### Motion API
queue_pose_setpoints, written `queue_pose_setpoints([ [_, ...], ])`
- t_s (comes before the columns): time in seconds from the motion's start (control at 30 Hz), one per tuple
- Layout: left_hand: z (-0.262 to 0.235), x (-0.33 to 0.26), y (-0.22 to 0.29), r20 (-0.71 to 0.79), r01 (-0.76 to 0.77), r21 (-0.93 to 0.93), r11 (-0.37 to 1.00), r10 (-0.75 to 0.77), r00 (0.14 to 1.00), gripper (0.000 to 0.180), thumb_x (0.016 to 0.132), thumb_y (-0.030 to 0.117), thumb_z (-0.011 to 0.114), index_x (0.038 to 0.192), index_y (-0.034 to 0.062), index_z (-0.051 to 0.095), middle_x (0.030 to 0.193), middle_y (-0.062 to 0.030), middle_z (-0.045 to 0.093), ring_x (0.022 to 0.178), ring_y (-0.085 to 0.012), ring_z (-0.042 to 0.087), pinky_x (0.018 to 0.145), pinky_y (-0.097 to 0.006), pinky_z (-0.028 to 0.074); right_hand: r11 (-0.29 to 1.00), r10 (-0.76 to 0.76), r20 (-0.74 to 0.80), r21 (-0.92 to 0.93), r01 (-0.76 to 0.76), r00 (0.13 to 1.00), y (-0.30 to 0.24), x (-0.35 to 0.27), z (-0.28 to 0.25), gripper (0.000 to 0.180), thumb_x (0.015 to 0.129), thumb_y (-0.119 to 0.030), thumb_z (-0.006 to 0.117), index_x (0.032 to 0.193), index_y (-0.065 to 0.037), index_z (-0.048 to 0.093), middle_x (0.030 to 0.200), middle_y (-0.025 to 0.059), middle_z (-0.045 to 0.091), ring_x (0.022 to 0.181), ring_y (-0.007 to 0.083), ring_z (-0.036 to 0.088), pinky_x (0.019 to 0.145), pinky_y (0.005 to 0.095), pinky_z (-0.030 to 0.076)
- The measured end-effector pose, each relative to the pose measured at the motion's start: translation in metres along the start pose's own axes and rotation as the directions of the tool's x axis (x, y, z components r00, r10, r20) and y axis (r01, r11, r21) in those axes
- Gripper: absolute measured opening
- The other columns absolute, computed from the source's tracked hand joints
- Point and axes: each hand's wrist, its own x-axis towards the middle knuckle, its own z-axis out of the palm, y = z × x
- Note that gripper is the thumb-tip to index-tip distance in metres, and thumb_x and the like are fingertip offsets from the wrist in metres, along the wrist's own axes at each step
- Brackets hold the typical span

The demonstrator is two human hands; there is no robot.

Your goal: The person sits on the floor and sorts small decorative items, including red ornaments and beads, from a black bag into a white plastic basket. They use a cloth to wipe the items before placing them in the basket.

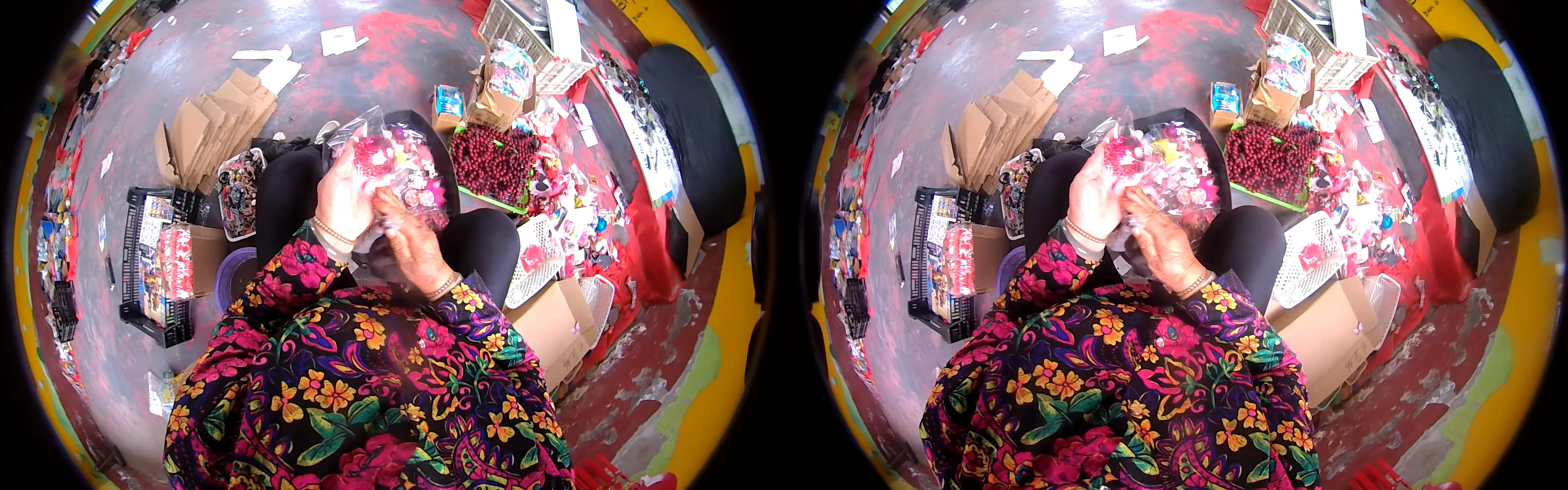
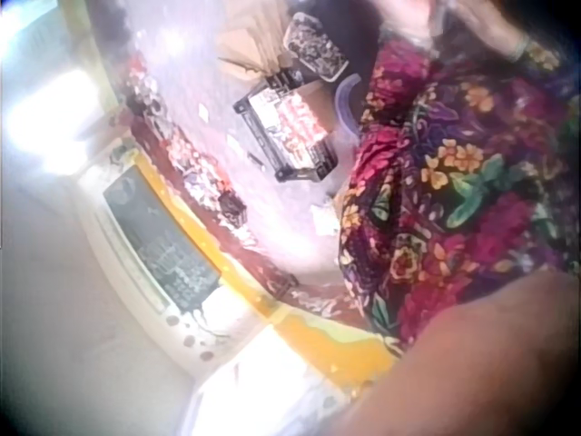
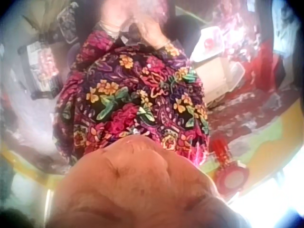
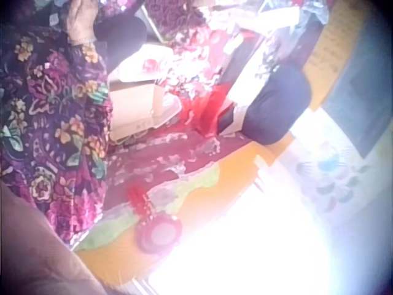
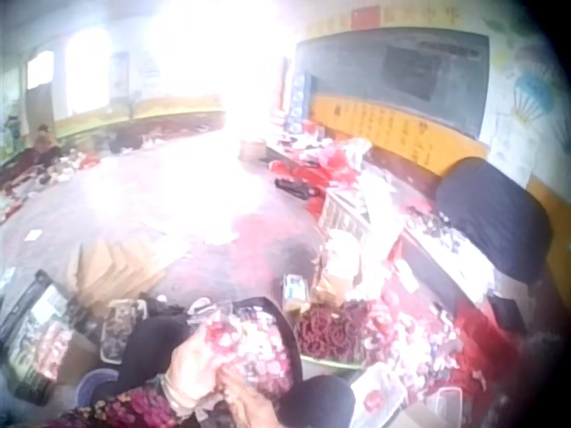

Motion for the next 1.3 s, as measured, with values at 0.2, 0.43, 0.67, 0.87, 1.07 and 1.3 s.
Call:
queue_pose_setpoints([
  [0.2, 0.009, -0.008, 0.019, 0.138, 0.13, -0.078, 0.988, -0.118, 0.983, 0.022, 0.087, 0.027, 0.051, 0.092, 0.0069, 0.06, 0.117, -0.0118, 0.055, 0.116, -0.0255, 0.045, 0.102, -0.046, 0.03, 0.554, 0.518, -0.216, 0.822, -0.132, 0.827, 0.017, 0.006, -0.03, 0.04, 0.096, -0.03, 0.038, 0.124, -0.003, 0.045, 0.115, 0.0101, 0.054, 0.104, 0.0201, 0.052, 0.094, 0.035, 0.039],
  [0.43, -0.016, -0.014, -0.006, 0.064, 0.185, -0.018, 0.983, -0.183, 0.981, 0.024, 0.086, 0.028, 0.054, 0.101, 0.0087, 0.057, 0.093, -0.003, 0.059, 0.093, -0.0169, 0.052, 0.086, -0.034, 0.039, 0.32, 0.503, -0.22, 0.946, 0.056, 0.836, -0.008, 0.029, -0.046, 0.044, 0.095, -0.032, 0.038, 0.128, -0.003, 0.039, 0.121, 0.0132, 0.051, 0.113, 0.0253, 0.048, 0.1, 0.041, 0.035],
  [0.67, 0.021, -0.026, -0.037, -0.021, -0.101, 0.247, 0.964, 0.109, 0.994, 0.039, 0.094, 0.031, 0.042, 0.119, 0.0024, 0.049, 0.115, -0.0083, 0.055, 0.106, -0.0178, 0.052, 0.091, -0.032, 0.041, 0.281, 0.457, -0.062, 0.956, -0.078, 0.888, -0.036, 0.047, -0.007, 0.046, 0.093, -0.036, 0.043, 0.126, -0.004, 0.043, 0.124, 0.0078, 0.05, 0.113, 0.0219, 0.048, 0.099, 0.037, 0.035],
  [0.87, 0.003, -0.021, -0.026, -0.177, -0.061, 0.357, 0.932, 0.131, 0.975, 0.038, 0.096, 0.03, 0.037, 0.121, 0.0025, 0.048, 0.11, -0.006, 0.057, 0.097, -0.0137, 0.056, 0.085, -0.028, 0.045, 0.34, 0.56, -0.013, 0.915, -0.215, 0.829, -0.024, 0.018, 0.018, 0.033, 0.094, -0.024, 0.045, 0.12, -0.004, 0.048, 0.118, 0.0063, 0.053, 0.108, 0.0185, 0.05, 0.096, 0.0335, 0.037],
  [1.07, -0.015, -0.018, -0.036, -0.201, -0.04, 0.577, 0.815, 0.189, 0.961, 0.04, 0.096, 0.032, 0.038, 0.117, 0.0004, 0.05, 0.111, -0.0082, 0.056, 0.098, -0.0147, 0.055, 0.086, -0.028, 0.044, 0.424, 0.633, -0.079, 0.868, -0.259, 0.771, -0.012, 0.002, 0.023, 0.022, 0.088, -0.009, 0.055, 0.11, -0.004, 0.056, 0.1, 0.0017, 0.058, 0.093, 0.0105, 0.052, 0.085, 0.0252, 0.04],
  [1.3, -0.025, -0.014, -0.042, -0.08, -0.176, 0.691, 0.701, 0.316, 0.945, 0.044, 0.098, 0.03, 0.03, 0.113, -0.0029, 0.055, 0.111, -0.0101, 0.057, 0.105, -0.0164, 0.05, 0.094, -0.029, 0.035, 0.972, 0.15, -0.482, -0.087, -0.217, 0.863, -0.015, 0.009, -0.015, 0.016, 0.086, -0.011, 0.057, 0.096, 0.0, 0.064, 0.088, 0.0042, 0.056, 0.082, 0.011, 0.052, 0.074, 0.0229, 0.042],
])
